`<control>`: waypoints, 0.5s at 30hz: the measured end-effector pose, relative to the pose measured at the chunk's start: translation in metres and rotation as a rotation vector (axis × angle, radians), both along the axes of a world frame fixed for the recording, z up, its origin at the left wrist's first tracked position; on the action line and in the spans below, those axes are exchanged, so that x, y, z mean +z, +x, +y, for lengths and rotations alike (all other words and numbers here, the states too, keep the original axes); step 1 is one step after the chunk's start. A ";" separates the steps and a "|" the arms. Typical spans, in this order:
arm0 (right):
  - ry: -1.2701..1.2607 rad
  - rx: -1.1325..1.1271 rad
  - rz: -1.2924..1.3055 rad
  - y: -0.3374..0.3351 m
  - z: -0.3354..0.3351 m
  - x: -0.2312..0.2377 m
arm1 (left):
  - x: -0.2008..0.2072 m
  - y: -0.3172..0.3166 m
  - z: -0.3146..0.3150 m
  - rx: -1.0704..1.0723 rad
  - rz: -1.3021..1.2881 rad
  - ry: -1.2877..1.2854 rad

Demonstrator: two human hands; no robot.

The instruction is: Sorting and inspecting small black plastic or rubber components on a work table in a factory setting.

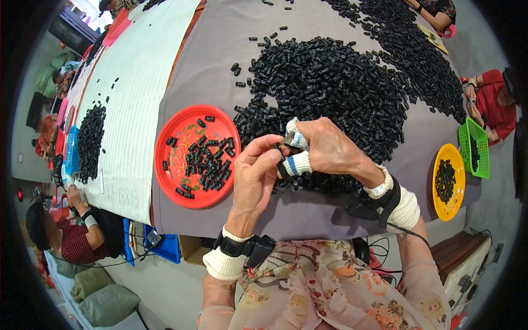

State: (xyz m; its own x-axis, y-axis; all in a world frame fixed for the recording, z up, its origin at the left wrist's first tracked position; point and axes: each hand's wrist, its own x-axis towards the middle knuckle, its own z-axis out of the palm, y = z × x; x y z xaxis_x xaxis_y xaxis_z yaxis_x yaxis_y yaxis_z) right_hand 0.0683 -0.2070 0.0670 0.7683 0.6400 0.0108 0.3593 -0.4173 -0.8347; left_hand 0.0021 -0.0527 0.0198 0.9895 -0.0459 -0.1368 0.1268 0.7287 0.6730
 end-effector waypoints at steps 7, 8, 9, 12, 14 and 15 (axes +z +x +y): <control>-0.005 -0.005 -0.023 0.000 0.000 -0.001 | -0.004 0.002 -0.001 0.016 -0.047 0.096; -0.004 -0.001 -0.024 -0.001 0.000 -0.004 | -0.004 0.002 -0.001 0.021 -0.028 0.086; 0.028 -0.005 -0.038 -0.001 0.000 -0.007 | -0.004 0.002 -0.002 0.025 -0.029 0.086; 0.062 -0.008 -0.021 -0.001 0.002 -0.012 | -0.004 0.001 0.000 0.012 0.020 0.060; 0.060 -0.016 0.008 0.000 0.003 -0.013 | -0.003 0.002 0.001 0.036 0.036 0.062; 0.053 -0.017 0.000 0.001 0.003 -0.012 | -0.001 0.002 0.000 0.055 0.052 0.061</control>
State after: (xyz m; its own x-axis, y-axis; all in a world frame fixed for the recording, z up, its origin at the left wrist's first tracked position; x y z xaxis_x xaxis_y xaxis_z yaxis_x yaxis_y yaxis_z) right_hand 0.0689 -0.2037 0.0548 0.7792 0.6251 0.0447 0.3527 -0.3784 -0.8558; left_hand 0.0040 -0.0529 0.0184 0.9819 0.0179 -0.1887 0.1239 0.6931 0.7101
